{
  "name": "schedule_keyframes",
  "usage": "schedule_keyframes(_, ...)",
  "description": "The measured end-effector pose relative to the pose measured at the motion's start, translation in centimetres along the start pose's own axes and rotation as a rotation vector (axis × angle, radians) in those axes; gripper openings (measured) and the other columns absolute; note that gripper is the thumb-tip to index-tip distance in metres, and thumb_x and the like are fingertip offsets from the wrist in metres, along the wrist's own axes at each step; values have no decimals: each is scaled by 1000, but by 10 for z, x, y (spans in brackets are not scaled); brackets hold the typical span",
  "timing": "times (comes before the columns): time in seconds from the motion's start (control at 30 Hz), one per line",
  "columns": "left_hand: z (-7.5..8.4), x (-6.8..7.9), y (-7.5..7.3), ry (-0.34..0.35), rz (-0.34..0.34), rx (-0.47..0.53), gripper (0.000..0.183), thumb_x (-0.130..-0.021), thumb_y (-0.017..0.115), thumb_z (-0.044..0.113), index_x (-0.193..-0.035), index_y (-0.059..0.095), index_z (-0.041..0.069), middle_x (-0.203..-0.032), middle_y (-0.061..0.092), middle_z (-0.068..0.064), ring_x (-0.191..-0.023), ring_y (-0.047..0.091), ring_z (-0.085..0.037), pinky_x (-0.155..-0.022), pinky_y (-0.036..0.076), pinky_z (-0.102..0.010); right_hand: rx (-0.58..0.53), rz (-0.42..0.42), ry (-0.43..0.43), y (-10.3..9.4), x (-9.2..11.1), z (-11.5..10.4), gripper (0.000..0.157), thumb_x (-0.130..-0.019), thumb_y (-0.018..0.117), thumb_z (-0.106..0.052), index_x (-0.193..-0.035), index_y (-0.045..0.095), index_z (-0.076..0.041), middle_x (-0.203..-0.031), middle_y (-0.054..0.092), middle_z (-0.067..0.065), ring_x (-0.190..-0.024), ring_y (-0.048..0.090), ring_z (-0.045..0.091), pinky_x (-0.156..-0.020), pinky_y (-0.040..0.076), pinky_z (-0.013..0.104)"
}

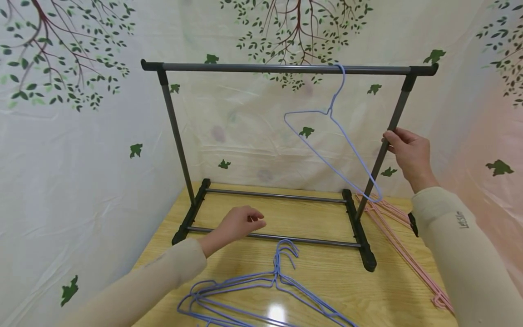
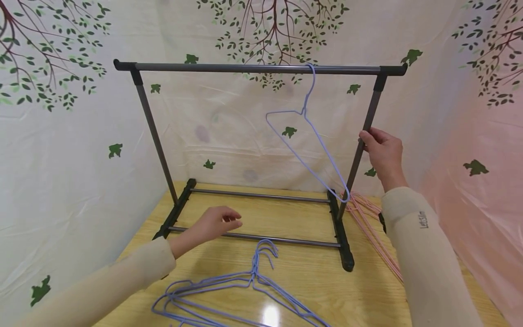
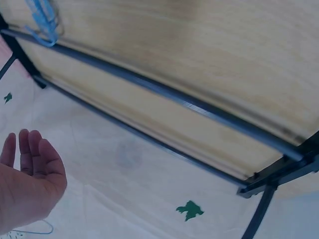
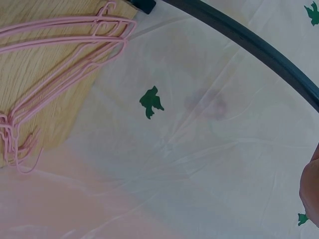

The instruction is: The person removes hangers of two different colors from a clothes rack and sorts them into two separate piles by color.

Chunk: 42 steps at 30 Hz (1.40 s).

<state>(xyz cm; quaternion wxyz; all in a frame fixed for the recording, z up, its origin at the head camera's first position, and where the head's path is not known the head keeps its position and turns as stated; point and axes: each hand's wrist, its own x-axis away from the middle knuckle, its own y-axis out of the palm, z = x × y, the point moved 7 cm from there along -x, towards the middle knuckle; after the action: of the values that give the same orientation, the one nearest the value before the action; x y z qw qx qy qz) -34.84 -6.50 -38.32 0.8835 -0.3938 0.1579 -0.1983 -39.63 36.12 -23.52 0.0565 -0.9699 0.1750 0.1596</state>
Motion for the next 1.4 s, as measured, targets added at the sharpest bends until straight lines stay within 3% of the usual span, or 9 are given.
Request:
schedule_keyframes(0.23,25,-23,-17,-32,136,-12,34,-96,67,36,-119,72,12,-106,69,-2,-91,63,-17,-78,53,-37,67,-3,25,1,-2,2,61,-92,70,-33,-140,54,0,-99,67,-14,-90,65,-1,-91,49,19)
schedule_keyframes(0.6,75,-56,-33,22,241,63,39,-98,62,39,-124,69,11,-106,69,-2,-91,64,-16,-74,53,-33,99,-4,21,0,-2,3,61,-92,69,-35,-141,54,-1,-99,67,-16,-90,65,-2,-91,49,19)
schedule_keyframes(0.9,116,-74,-49,68,352,74,37,-98,61,39,-123,69,13,-106,67,-1,-91,63,-14,-76,51,-31,65,-1,21,1,-1,2,62,-92,70,-33,-141,54,0,-97,67,-16,-87,67,-2,-89,50,17)
schedule_keyframes(1.13,152,-92,-61,39,441,145,36,-98,63,38,-123,70,14,-103,66,0,-88,62,-13,-72,49,-29,60,3,19,0,-2,3,61,-92,70,-31,-141,53,2,-95,67,-16,-84,68,-2,-82,51,15)
schedule_keyframes(1.4,187,-104,-60,-11,481,156,37,-98,61,44,-126,69,20,-106,66,6,-90,61,-8,-71,48,-26,138,6,28,0,0,2,61,-94,67,-35,-142,53,-2,-100,66,-17,-85,65,-5,-92,48,20)
